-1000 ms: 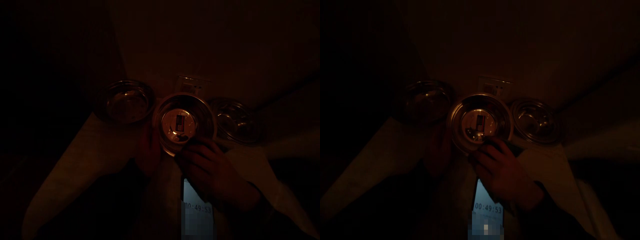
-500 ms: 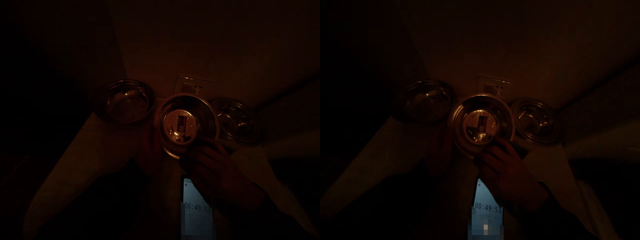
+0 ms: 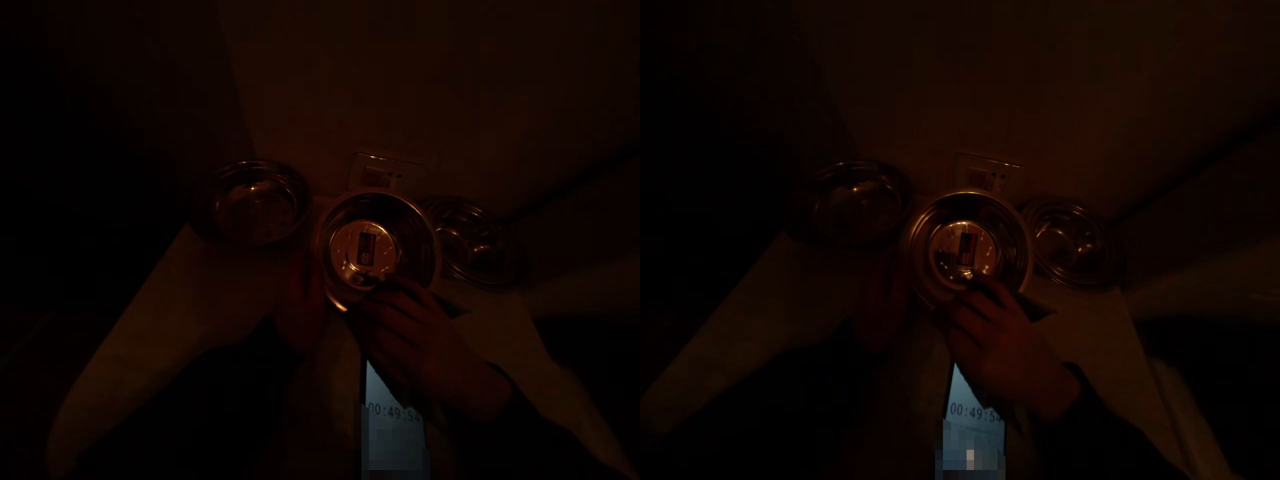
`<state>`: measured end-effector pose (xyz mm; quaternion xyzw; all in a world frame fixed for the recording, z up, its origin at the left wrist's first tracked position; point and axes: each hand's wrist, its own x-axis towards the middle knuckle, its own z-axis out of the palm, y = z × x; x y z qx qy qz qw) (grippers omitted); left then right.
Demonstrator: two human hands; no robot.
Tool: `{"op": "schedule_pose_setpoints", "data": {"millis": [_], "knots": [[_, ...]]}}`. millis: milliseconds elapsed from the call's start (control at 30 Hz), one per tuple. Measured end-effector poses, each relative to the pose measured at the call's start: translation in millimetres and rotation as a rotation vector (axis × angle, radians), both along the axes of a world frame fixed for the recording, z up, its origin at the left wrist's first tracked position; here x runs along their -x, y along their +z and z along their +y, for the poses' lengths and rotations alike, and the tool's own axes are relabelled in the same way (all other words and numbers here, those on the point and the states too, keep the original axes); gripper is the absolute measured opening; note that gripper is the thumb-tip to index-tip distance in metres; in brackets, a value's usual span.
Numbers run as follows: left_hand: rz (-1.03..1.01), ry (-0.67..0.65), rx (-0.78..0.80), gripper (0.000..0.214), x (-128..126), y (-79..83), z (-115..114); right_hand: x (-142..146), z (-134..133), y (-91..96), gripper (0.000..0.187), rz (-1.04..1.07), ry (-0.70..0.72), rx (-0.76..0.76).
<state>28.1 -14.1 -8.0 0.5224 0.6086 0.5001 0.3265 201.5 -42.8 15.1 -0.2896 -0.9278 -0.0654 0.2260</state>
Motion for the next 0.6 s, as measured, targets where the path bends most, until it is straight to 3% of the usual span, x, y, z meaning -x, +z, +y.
{"op": "schedule_pose_setpoints", "data": {"millis": [267,600], "knots": [[-0.011,-0.001,-0.049,0.03,9.0,-5.7,6.6,-11.2,0.9,-1.1,0.014,-0.005,-0.005,-0.016],[0.003,-0.051,-0.028,0.026,0.9,-2.2,-0.7,6.1,-0.8,-0.4,0.023,-0.039,0.009,-0.012]]}}
